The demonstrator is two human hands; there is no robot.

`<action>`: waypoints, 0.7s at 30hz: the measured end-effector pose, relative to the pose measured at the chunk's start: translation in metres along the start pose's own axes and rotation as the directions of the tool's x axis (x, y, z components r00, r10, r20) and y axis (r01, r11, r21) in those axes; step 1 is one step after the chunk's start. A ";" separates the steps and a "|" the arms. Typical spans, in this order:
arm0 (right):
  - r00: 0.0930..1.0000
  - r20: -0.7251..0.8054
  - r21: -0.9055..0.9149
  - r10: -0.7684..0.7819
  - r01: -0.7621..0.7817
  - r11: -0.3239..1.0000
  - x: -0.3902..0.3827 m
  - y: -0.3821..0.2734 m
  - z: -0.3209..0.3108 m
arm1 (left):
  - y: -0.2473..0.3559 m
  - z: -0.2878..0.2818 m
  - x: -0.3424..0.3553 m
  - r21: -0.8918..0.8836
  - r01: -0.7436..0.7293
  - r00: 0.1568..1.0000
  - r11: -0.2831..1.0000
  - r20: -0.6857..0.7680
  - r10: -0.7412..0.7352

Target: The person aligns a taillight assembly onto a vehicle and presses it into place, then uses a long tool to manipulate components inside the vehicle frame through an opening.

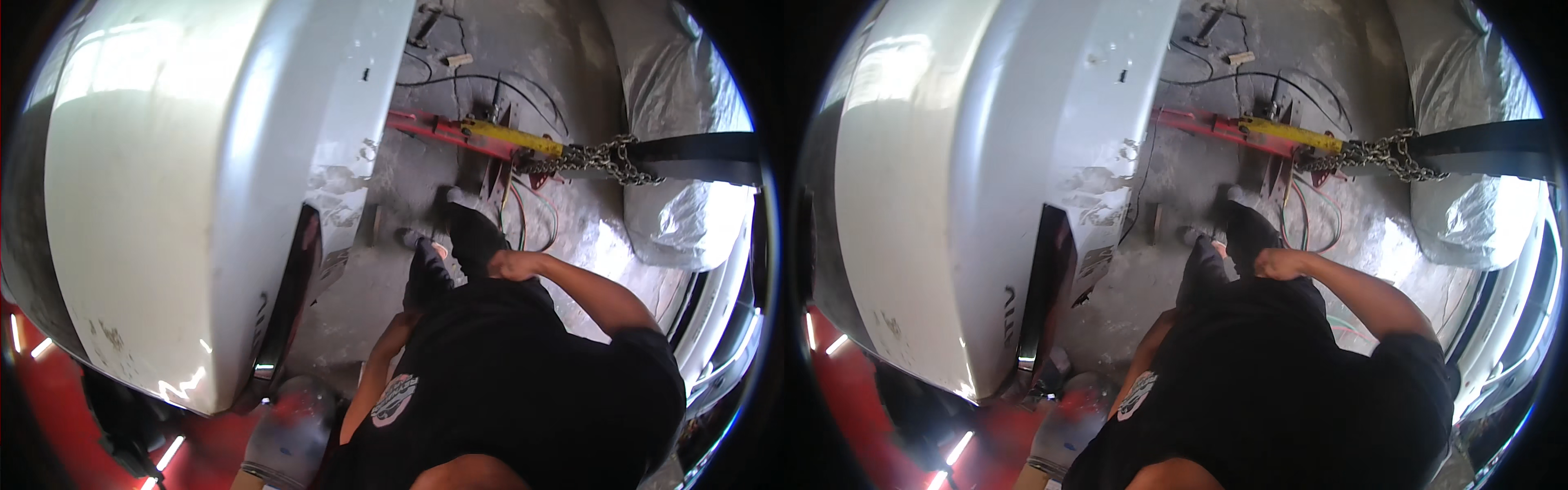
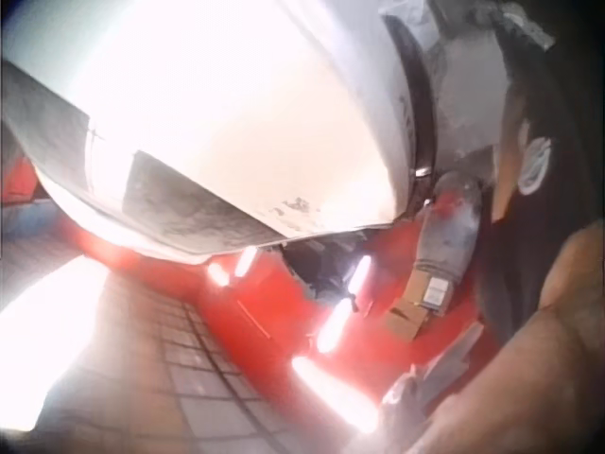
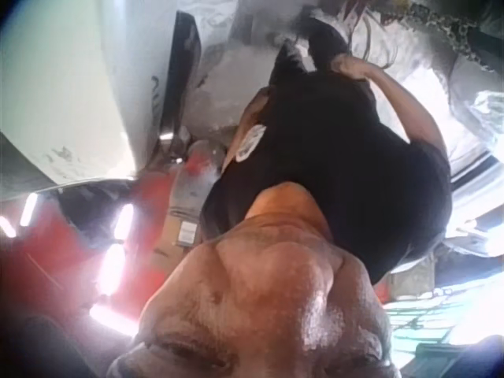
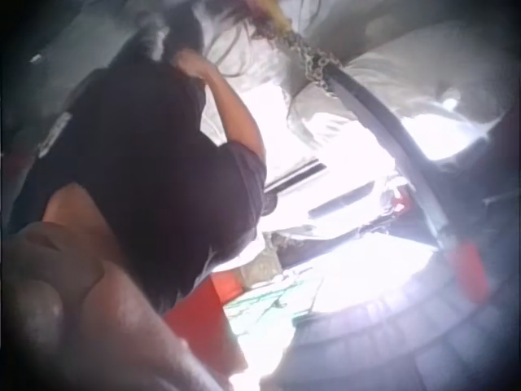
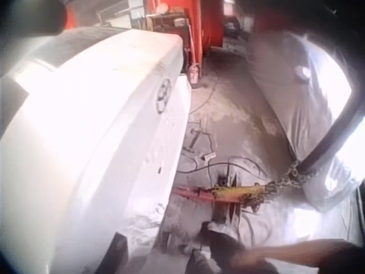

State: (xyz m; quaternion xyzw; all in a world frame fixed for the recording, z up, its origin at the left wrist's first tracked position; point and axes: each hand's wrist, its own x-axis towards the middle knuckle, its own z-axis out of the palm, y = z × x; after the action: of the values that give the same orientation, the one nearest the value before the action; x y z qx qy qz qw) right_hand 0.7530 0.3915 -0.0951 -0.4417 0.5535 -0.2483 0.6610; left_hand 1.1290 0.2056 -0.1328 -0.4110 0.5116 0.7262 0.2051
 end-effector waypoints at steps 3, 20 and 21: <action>0.963 -0.047 0.190 0.267 -0.253 0.949 -0.041 0.018 0.021 | 0.056 0.001 -0.009 0.037 0.211 0.973 0.977 0.089 -0.213; 0.707 -0.698 0.216 -0.112 0.358 0.908 0.185 0.078 -0.239 | 0.214 -0.052 0.346 0.776 -0.081 0.614 0.625 -0.455 0.645; 0.615 -0.765 0.120 -0.193 0.431 0.894 0.200 0.071 -0.253 | 0.216 -0.069 0.361 0.778 -0.070 0.597 0.624 -0.469 0.651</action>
State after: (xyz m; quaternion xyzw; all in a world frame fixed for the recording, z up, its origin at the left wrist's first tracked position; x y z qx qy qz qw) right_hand 0.5538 0.1842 -0.2575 -0.2914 0.6419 -0.5958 0.3848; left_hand 0.7918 0.0135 -0.3099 -0.4273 0.8572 0.2843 -0.0413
